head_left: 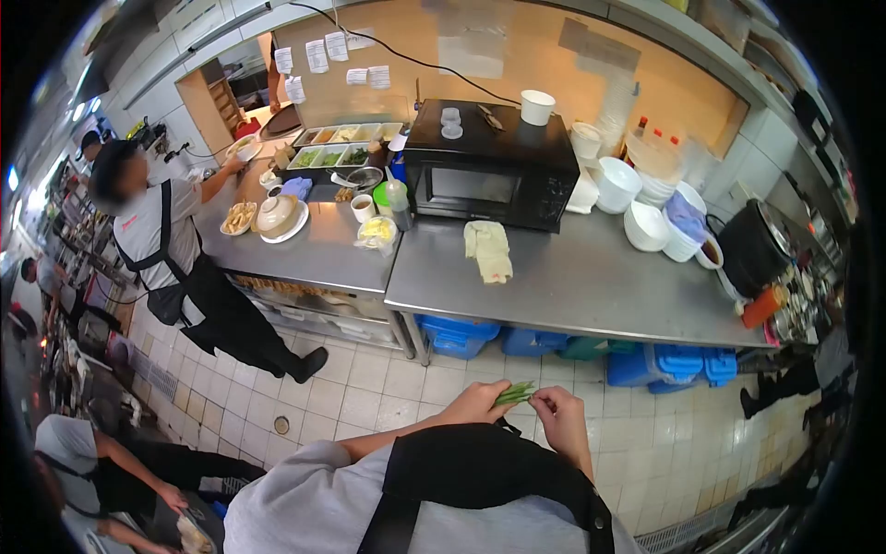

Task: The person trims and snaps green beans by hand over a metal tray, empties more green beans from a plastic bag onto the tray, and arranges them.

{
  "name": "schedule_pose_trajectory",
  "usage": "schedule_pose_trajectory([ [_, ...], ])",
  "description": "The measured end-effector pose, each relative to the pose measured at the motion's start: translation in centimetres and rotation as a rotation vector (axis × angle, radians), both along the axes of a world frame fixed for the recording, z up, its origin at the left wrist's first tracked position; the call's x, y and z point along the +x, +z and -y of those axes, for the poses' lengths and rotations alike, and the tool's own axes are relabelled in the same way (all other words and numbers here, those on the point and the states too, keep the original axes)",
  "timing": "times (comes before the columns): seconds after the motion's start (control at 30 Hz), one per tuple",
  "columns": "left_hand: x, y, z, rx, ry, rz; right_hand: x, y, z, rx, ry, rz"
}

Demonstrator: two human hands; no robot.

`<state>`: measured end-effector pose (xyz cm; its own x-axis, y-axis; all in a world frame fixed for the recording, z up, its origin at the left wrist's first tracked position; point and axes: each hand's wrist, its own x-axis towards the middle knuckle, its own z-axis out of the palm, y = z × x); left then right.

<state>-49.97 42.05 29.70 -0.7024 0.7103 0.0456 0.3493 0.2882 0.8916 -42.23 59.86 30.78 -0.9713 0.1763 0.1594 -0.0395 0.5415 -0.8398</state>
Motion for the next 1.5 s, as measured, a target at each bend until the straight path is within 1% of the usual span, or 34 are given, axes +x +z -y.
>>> schedule_pose_trajectory([
  [0.07,-1.3,0.3,-2.3,0.034,0.054,-0.017,-1.8,-0.2,-2.1,-0.221,-0.003,0.111],
  [0.1,-2.0,0.4,-3.4,0.073,0.083,0.019,-2.7,-0.4,-3.2,-0.330,-0.007,0.167],
  [0.17,-2.9,0.4,-5.3,0.148,0.139,0.097,-4.5,-0.7,-5.6,-0.624,0.118,0.250],
  [0.2,-3.3,0.1,-6.3,0.296,0.163,0.171,-5.5,-0.7,-6.5,-0.776,0.182,0.293],
  [0.3,-4.5,-0.1,-7.1,0.252,0.153,0.341,-8.2,0.1,-8.9,-1.203,0.311,0.311],
  [0.4,-5.8,-0.9,-7.6,0.160,0.176,0.348,-11.3,1.3,-9.8,-1.232,0.231,0.237],
  [0.47,-7.0,-2.3,-7.9,0.106,0.188,0.375,-13.5,-0.7,-11.0,-1.185,0.272,0.268],
  [0.5,-7.8,-2.2,-8.1,0.074,0.192,0.387,-14.6,-0.8,-11.1,-1.165,0.291,0.280],
  [0.6,-9.9,-2.2,-8.8,0.052,0.217,0.368,-16.8,-0.4,-11.5,-0.866,0.391,0.426],
  [0.7,-13.1,-3.0,-9.3,0.058,0.192,0.339,-19.0,-0.1,-11.7,-0.434,0.423,0.327],
  [0.73,-14.4,-2.3,-9.4,0.003,0.187,0.378,-19.6,0.3,-11.7,-0.476,0.382,0.335],
  [0.83,-17.4,0.1,-9.7,-0.058,0.200,0.303,-21.9,-0.4,-12.0,-0.420,0.417,0.215],
  [0.87,-18.4,0.6,-9.7,-0.057,0.198,0.301,-22.7,-0.2,-12.4,-0.321,0.438,0.180],
  [0.93,-20.4,1.2,-9.8,-0.150,0.144,0.252,-24.3,1.2,-12.9,-0.121,0.481,0.116],
  [0.97,-21.2,1.3,-9.9,-0.199,0.118,0.230,-25.0,1.6,-13.0,-0.064,0.484,0.108],
  [1.03,-22.4,1.6,-10.4,-0.143,0.116,0.186,-26.5,1.9,-13.3,0.051,0.497,0.091],
  [1.07,-23.0,1.6,-10.5,-0.117,0.121,0.165,-27.3,1.6,-13.3,0.061,0.463,0.044],
  [1.13,-24.2,0.1,-10.7,0.003,0.179,0.247,-28.5,0.7,-12.9,0.072,0.400,-0.046],
  [1.17,-24.8,-0.4,-10.8,0.064,0.211,0.291,-28.9,0.6,-12.6,-0.021,0.350,-0.030],
  [1.2,-25.1,1.3,-11.3,0.144,0.239,0.505,-29.3,0.6,-12.2,-0.111,0.300,-0.010],
  [1.23,-25.9,1.4,-11.4,0.205,0.247,0.608,-29.6,0.6,-11.7,-0.203,0.253,0.017],
  [1.3,-26.7,1.1,-11.3,0.332,0.283,0.826,-30.8,0.2,-11.1,-0.494,0.230,0.118],
  [1.33,-26.9,1.0,-11.4,0.400,0.271,0.861,-31.7,0.0,-10.9,-0.638,0.215,0.168],
  [1.4,-27.2,0.9,-12.0,0.547,0.244,0.922,-33.7,-1.4,-10.7,-0.885,0.197,0.158],
  [1.43,-27.3,1.0,-12.0,0.561,0.246,0.969,-34.6,-1.8,-10.7,-1.005,0.182,0.152],
  [1.5,-27.7,1.2,-11.9,0.588,0.243,1.052,-35.9,-1.1,-11.2,-1.171,0.295,0.177],
])
